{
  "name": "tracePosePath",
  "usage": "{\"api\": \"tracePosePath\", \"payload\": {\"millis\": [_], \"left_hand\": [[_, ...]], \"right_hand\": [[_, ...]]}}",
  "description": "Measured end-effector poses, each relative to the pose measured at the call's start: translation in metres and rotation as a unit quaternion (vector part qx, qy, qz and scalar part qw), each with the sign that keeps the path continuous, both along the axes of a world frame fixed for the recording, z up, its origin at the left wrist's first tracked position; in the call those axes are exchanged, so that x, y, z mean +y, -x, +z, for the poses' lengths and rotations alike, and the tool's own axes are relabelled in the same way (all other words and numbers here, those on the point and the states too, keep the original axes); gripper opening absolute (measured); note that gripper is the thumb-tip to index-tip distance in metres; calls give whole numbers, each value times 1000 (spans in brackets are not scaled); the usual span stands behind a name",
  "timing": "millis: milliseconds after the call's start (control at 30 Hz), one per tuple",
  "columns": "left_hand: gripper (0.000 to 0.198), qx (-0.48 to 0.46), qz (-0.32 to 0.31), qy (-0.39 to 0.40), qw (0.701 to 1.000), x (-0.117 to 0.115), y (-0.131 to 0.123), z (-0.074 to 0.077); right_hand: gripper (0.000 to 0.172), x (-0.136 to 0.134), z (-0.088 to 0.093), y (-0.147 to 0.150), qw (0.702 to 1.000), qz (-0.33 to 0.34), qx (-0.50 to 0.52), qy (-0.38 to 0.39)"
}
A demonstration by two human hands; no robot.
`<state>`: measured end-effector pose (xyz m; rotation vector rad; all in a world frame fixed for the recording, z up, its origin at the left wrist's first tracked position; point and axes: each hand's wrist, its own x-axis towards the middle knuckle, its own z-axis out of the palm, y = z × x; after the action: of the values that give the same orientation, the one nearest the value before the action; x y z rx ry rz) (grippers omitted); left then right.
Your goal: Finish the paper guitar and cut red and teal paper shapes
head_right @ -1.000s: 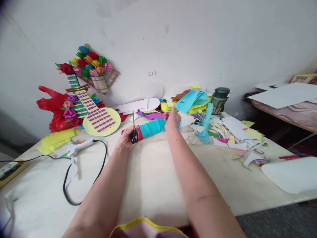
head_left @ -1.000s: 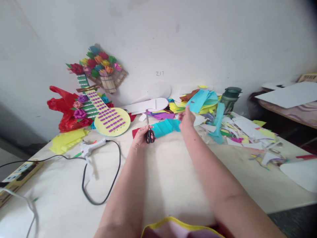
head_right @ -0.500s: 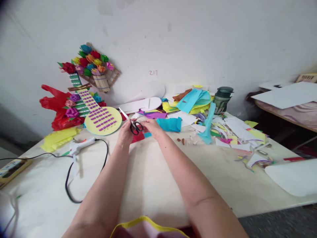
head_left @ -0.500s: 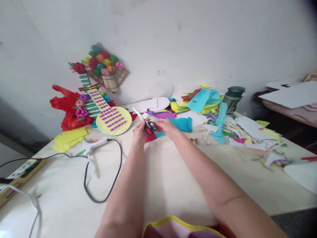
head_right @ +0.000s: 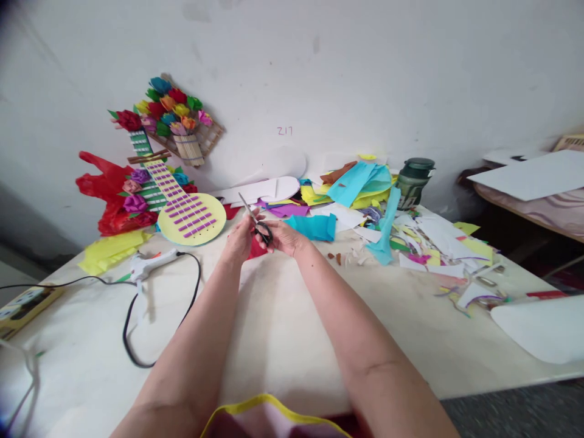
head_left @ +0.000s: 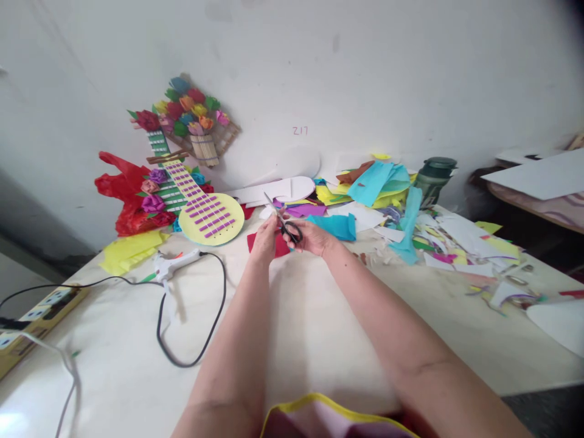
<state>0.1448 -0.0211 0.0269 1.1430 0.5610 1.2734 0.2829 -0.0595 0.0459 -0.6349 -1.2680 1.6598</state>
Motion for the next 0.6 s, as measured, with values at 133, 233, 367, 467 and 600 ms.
{"api": "tracePosePath", "payload": {"millis": [133, 233, 367, 467, 600], "left_hand": [[39, 61, 65, -61, 994, 10, 4, -8], [15, 210, 155, -67, 963, 14, 8, -13], [6, 442, 190, -131, 867, 5, 13, -12], [18, 551, 155, -219, 790, -9, 18, -11], [30, 632, 106, -276, 716, -23, 21, -19]], "right_hand": [[21, 2, -2, -4, 998, -62, -15, 18], [27, 4, -7, -8, 996, -87, -14, 15], [29, 1, -10, -13, 993, -110, -34, 27], [27, -4, -11, -17, 991, -113, -64, 40], [27, -11, -11, -24, 984, -120, -128, 41]]}}
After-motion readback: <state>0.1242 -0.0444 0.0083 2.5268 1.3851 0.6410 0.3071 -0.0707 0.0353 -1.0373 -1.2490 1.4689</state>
